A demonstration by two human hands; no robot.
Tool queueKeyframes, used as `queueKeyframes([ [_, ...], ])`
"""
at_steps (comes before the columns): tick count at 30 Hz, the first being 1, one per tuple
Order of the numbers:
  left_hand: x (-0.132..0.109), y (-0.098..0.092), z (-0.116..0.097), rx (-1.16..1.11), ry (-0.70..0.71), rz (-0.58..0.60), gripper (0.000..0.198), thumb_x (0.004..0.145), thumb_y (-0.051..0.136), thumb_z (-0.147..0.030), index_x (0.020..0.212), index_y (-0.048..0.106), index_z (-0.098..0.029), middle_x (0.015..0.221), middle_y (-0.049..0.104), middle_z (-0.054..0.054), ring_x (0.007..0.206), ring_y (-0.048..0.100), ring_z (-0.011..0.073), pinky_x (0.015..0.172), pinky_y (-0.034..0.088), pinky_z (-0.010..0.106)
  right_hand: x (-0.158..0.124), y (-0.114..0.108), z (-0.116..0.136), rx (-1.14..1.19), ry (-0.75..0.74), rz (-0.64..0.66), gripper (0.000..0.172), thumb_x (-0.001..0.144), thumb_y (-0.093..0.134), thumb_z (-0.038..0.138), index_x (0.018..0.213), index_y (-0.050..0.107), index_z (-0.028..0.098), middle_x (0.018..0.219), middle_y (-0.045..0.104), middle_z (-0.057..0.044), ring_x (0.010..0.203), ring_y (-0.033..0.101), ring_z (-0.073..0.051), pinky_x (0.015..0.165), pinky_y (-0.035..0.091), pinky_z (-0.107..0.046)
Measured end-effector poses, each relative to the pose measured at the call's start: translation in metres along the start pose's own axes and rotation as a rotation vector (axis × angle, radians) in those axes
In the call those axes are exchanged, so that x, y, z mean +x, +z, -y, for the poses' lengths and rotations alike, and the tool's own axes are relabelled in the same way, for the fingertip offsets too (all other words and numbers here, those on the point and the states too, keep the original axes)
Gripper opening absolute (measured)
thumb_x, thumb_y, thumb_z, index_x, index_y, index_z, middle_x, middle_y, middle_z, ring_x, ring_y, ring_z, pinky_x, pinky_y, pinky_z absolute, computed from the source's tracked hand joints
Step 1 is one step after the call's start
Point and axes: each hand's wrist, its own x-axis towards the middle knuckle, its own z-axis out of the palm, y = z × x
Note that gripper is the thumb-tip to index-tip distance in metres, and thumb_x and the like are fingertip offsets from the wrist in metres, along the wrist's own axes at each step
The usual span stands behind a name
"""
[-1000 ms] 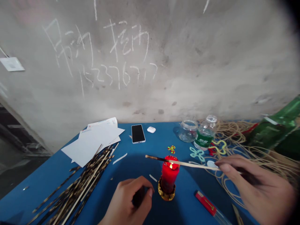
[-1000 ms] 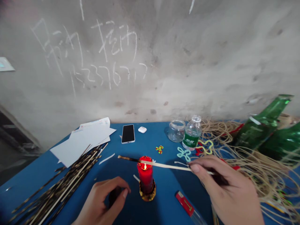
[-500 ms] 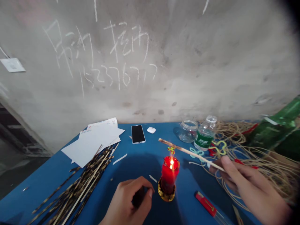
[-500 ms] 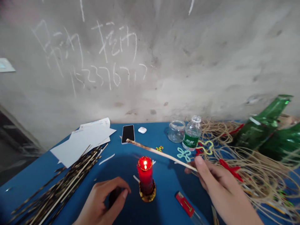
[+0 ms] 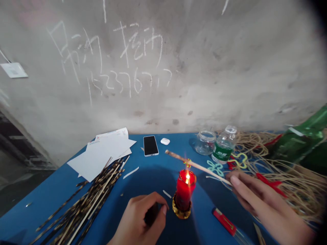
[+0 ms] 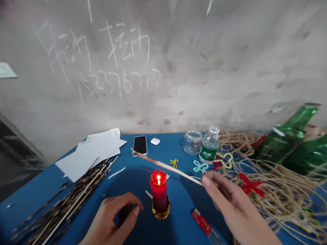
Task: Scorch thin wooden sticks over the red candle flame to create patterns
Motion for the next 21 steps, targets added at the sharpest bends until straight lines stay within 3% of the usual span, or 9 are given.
queueKeyframes([
  [3,0.0,0.0,0.0,0.013,-0.002,0.003,0.027,0.105,0.055,-0.037,0.091,0.074,-0.025,0.069,0.065,0.0,0.06,0.053,0.0143,0.057,0.035,0.027,0.002,-0.003,0.004,0.024,0.002,0.095,0.04,0.096,0.075,0.068,0.094,0.078,0.028,0.077,0.073,-0.001,0.067,0.072,-0.02,0.06,0.062,-0.021],
  [7,0.0,-0.001,0.001,0.015,0.016,0.007,0.028,0.107,0.053,-0.036,0.092,0.074,-0.024,0.069,0.066,0.001,0.061,0.055,0.015,0.058,0.036,0.028,0.004,-0.008,0.0,-0.009,-0.06,0.006,0.034,0.09,0.081,0.063,0.095,0.078,0.029,0.086,0.077,-0.002,0.071,0.073,-0.021,0.06,0.061,-0.022],
  [16,-0.001,0.0,0.001,0.013,-0.002,0.012,0.029,0.106,0.054,-0.038,0.091,0.074,-0.024,0.069,0.065,0.001,0.06,0.054,0.0151,0.057,0.034,0.029,0.001,-0.012,-0.019,-0.02,-0.089,-0.083,0.026,0.086,0.086,0.056,0.096,0.081,0.033,0.085,0.078,-0.002,0.067,0.075,-0.026,0.058,0.064,-0.028],
  [21,-0.001,0.0,0.002,0.015,-0.007,0.024,0.027,0.105,0.055,-0.037,0.092,0.075,-0.024,0.07,0.066,0.001,0.061,0.055,0.0152,0.058,0.033,0.029,0.002,-0.011,-0.009,-0.097,-0.141,-0.183,0.03,0.083,0.087,0.06,0.091,0.083,0.031,0.085,0.082,-0.002,0.065,0.077,-0.025,0.056,0.063,-0.024],
])
